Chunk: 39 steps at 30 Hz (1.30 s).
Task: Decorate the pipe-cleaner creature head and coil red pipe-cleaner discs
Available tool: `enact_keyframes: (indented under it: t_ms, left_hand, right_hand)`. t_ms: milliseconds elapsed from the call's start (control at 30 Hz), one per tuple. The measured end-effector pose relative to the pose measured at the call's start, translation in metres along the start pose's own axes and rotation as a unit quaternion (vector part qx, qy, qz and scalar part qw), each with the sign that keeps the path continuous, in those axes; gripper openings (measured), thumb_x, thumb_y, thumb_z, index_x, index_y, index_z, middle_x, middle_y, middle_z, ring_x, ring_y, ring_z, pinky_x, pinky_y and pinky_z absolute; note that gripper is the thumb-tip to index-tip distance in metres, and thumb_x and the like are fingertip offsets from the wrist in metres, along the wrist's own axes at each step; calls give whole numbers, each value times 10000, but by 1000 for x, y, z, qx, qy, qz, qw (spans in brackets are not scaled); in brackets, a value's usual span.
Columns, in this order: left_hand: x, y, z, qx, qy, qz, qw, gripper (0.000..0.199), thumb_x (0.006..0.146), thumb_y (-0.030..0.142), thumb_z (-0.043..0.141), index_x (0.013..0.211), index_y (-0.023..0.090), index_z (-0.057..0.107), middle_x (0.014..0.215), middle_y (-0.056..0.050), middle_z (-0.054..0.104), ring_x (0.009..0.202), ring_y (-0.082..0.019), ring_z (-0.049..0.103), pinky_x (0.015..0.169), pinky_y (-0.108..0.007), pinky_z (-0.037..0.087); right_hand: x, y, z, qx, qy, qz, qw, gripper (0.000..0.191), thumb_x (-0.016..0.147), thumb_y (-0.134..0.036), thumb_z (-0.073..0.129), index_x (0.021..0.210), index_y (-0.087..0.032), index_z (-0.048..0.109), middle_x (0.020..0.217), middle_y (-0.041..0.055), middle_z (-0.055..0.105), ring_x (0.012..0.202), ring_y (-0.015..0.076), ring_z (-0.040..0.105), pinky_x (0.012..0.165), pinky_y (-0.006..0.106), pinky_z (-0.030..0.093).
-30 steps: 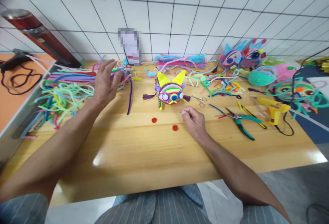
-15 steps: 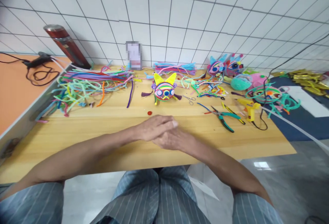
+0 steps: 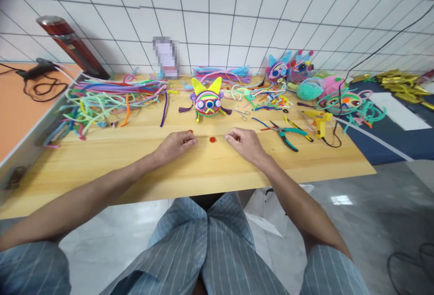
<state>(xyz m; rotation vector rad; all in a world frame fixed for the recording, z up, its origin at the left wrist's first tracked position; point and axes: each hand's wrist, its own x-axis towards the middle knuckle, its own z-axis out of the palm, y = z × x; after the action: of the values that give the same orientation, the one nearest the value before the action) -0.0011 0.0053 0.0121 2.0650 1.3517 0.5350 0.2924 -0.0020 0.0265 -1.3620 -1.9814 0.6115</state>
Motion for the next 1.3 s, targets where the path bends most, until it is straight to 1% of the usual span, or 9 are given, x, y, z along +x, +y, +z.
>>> enact_keyframes:
  t_ms: [167,300,400,567,667,800,967,1133,1300]
  left_hand:
    - [4,15,15,114,-52,18,992,212,1030,266,528,1032,206,731,1053,-96,811,982,-284,761,840,-377,563]
    - [10,18,19,127,-65,36,989,224,1040,232,510,1070,190,728,1130,-109,808,1009,-291,763,857,-391,577]
    - [14,15,21,106,-59,50,991,211,1030,217,520,1064,179,725,1115,-114,796,986,-281,751,850,-388,568]
    - [19,14,28,-99,16,77,992,159,992,263,590,1054,171,703,945,-65,744,830,-195,678,776,-318,530]
    - [22,19,33,-282,38,41,958,208,966,385,644,973,180,679,788,4,662,660,-133,573,634,-258,468]
    - [23,23,39,-436,14,-28,899,367,887,530,758,853,188,626,601,70,522,495,-91,452,493,-227,378]
    - [21,19,46,-496,-2,-60,866,450,832,586,828,816,188,618,576,71,518,468,-82,457,463,-214,369]
    - [19,11,48,-488,-5,-45,872,434,878,574,795,798,182,627,563,60,520,488,-87,464,492,-212,367]
    - [20,8,50,-481,-16,-52,875,390,976,544,686,865,171,678,610,27,581,539,-108,526,548,-231,423]
  right_hand:
    - [19,0,27,-60,-72,-22,995,47,918,-239,738,908,-218,779,856,23,772,748,172,672,717,287,461]
    - [25,3,45,-146,-92,-45,984,126,964,-244,735,1072,-211,792,991,68,752,858,198,679,779,306,477]
    - [26,6,50,-139,-96,-42,985,82,965,-220,718,1019,-204,777,1016,75,734,877,196,675,770,303,478]
    - [27,3,46,44,-60,19,997,63,900,-259,737,879,-201,736,840,25,722,724,159,639,674,285,472]
    - [26,-6,41,150,-51,65,985,149,901,-347,720,910,-202,759,811,17,759,704,158,658,660,284,494]
    - [22,-15,35,204,-44,84,974,184,884,-375,743,917,-198,781,752,-2,742,667,141,639,645,274,495]
    - [18,-14,38,258,-13,105,960,227,896,-400,777,1023,-212,776,793,-7,744,684,136,659,664,275,531]
    - [18,-16,50,263,-37,83,960,148,886,-336,788,984,-225,780,908,15,795,819,157,722,779,300,570]
    - [23,-15,51,325,-47,134,935,176,837,-366,818,911,-212,775,781,-12,747,673,121,641,677,273,536]
